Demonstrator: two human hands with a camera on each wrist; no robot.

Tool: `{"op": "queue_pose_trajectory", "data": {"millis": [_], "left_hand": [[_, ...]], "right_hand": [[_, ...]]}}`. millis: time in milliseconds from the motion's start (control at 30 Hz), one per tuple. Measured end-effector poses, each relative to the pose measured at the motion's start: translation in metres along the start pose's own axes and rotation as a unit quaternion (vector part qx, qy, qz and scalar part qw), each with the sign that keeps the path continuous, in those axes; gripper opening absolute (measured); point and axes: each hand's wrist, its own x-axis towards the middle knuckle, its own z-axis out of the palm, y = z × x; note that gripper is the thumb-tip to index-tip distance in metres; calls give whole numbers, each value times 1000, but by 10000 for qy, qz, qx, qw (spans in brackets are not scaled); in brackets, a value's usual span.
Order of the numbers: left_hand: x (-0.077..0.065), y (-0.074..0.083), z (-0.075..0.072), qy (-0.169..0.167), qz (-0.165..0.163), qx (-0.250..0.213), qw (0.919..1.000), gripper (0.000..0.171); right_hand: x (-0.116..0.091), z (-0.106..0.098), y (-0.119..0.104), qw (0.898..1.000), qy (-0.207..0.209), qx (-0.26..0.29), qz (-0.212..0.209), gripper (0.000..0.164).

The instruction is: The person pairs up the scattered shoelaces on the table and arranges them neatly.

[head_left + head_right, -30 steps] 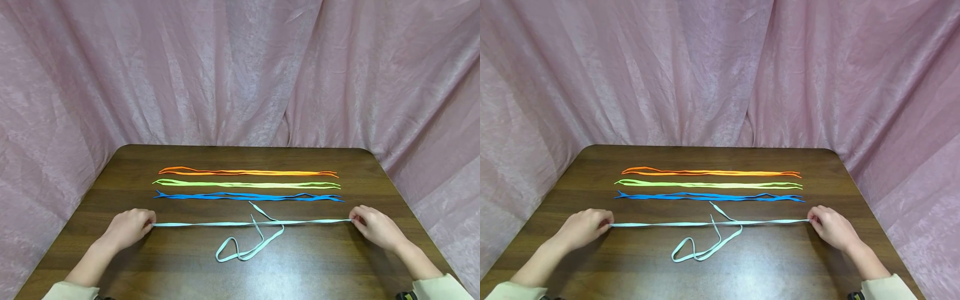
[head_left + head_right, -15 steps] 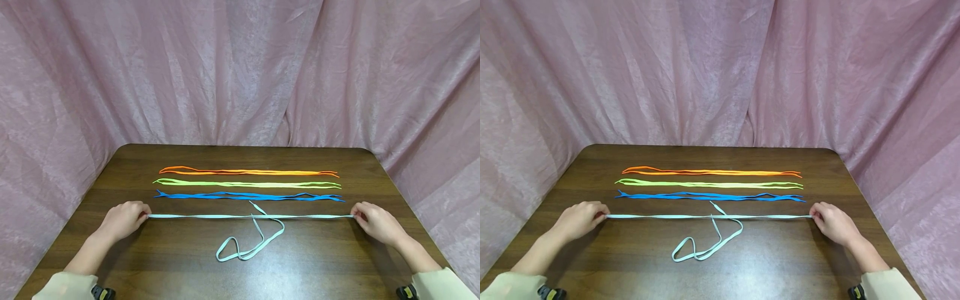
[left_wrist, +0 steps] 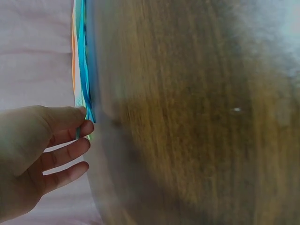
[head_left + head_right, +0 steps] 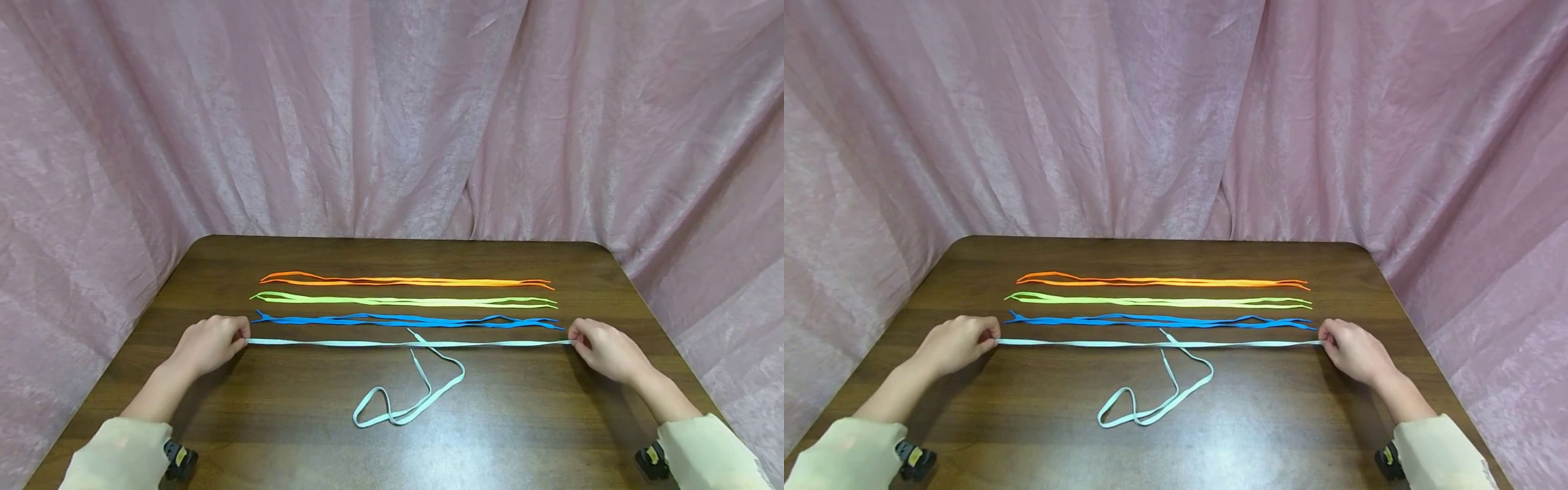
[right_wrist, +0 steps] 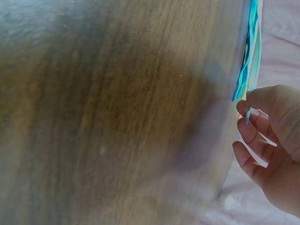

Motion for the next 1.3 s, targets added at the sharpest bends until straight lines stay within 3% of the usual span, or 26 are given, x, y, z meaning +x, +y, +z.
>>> {"op": "queue_pose_trajectory", "data": {"millis": [433,767,1300], "left_hand": [[13,-3,2,-125,-151,-31,9998,15],[17,-3,6,-156,-168,32,9997,17],[21,-6,4,-193,-254,10,9995,17]], "right_hand": [[11,3,5,9975,-541,-114,447,22],[14,7,5,9962,-722,-26,492,20],[15,9,5,9992,-304,-130,233,23]]}}
